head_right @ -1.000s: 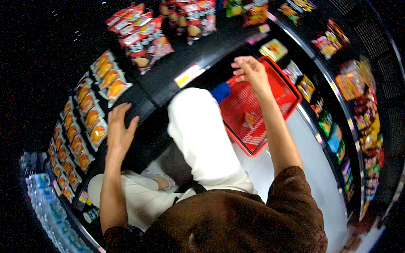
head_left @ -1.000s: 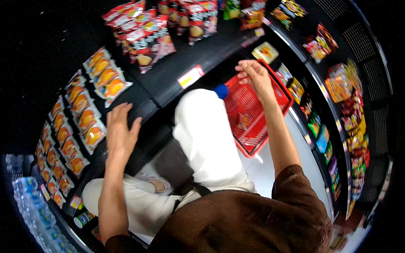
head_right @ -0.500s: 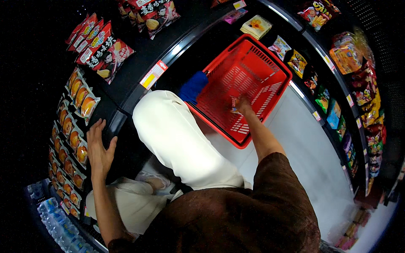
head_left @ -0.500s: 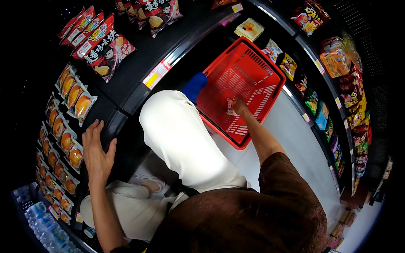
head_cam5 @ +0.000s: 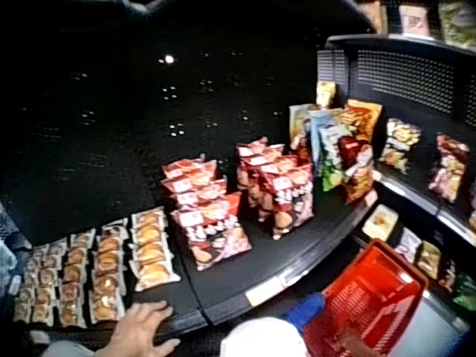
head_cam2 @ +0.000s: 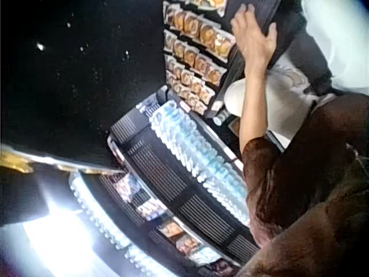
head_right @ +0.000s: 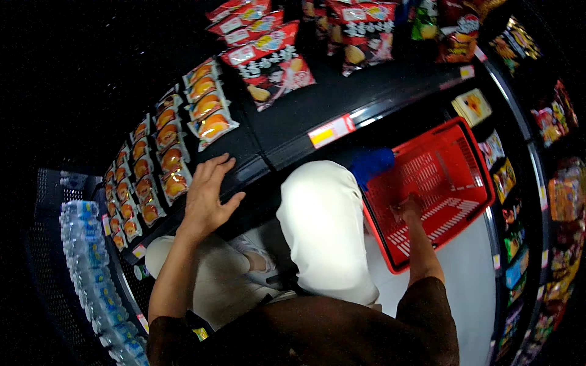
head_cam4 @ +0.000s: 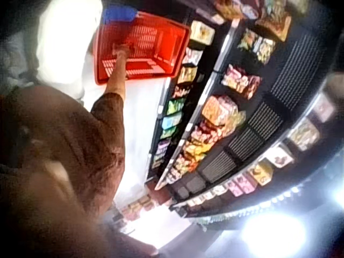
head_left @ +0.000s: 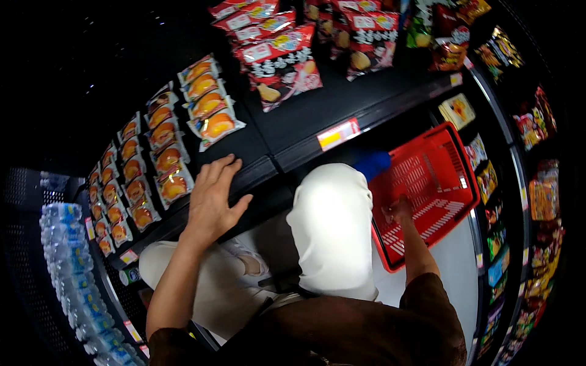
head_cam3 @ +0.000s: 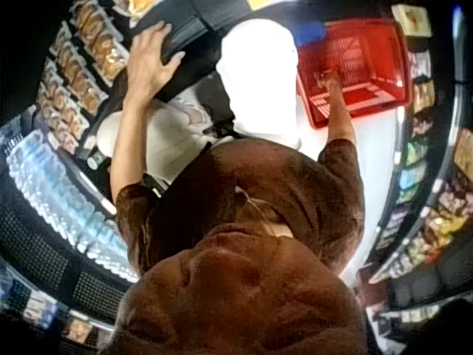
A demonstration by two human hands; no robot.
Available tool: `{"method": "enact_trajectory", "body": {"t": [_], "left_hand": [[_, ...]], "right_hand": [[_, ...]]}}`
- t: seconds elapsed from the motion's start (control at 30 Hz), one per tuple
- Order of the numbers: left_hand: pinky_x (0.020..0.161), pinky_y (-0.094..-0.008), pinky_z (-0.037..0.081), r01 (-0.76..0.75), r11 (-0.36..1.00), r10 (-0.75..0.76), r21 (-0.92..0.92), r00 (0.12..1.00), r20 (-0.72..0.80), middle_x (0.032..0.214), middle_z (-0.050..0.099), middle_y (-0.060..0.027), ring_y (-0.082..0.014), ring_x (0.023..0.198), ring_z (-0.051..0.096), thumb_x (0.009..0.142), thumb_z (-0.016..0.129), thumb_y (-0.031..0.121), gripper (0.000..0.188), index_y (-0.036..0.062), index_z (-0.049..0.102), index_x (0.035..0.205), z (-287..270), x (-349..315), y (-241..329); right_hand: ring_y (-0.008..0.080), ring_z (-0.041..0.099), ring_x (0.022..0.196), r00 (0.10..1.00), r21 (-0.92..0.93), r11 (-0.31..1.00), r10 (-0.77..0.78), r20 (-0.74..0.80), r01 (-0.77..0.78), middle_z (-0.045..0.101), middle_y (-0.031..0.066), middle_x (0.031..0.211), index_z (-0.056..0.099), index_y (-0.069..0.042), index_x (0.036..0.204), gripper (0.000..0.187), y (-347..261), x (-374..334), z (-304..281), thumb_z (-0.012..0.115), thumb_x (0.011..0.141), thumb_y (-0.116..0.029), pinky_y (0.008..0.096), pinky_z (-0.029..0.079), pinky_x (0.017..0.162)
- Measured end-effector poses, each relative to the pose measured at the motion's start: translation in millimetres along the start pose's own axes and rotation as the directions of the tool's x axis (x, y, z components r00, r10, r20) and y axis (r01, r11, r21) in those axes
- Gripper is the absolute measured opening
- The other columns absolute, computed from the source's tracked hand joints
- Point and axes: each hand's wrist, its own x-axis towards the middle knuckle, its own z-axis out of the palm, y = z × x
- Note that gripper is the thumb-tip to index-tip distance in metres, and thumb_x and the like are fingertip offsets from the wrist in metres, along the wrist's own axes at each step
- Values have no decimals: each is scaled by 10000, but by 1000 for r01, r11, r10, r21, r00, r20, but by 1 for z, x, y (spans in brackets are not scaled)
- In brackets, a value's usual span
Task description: The person kneels in a store aisle and repeatedly takes packaged snacks from a red shopping basket, then places them on the shelf in neat rows. The person handles small snack packs and larger chip bags, arranging them by type.
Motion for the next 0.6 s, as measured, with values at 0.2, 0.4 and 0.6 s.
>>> {"method": "enact_trajectory", "body": {"t": [0.2,0.4,0.6], "left_hand": [[1036,-414,418,-30,999,31,-44,1000,5,1353,515,-172,-349,1202,497,756,781,206,637,-3,552,1312,1,5,-7],[1040,-415,415,-16,1000,16,-13,1000,-14,1350,516,-163,-350,1204,491,763,776,205,623,-1,546,1304,3,-5,-8],[1040,-412,415,-56,998,54,-35,997,-53,1359,512,-167,-342,1214,488,778,766,183,611,-7,539,1313,1,-8,-12]], "right_hand": [[301,640,602,876,324,852,271,398,-411,658,174,721,574,-14,891,272,62,19,28,759,765,-169,445,553,581],[339,712,784,958,-89,961,271,97,-263,703,244,909,649,30,977,330,-49,-11,-61,757,749,-183,475,560,657],[318,705,809,994,-83,996,40,106,-32,714,215,952,667,9,1004,401,-36,-13,-107,809,734,-252,415,556,682]]}}
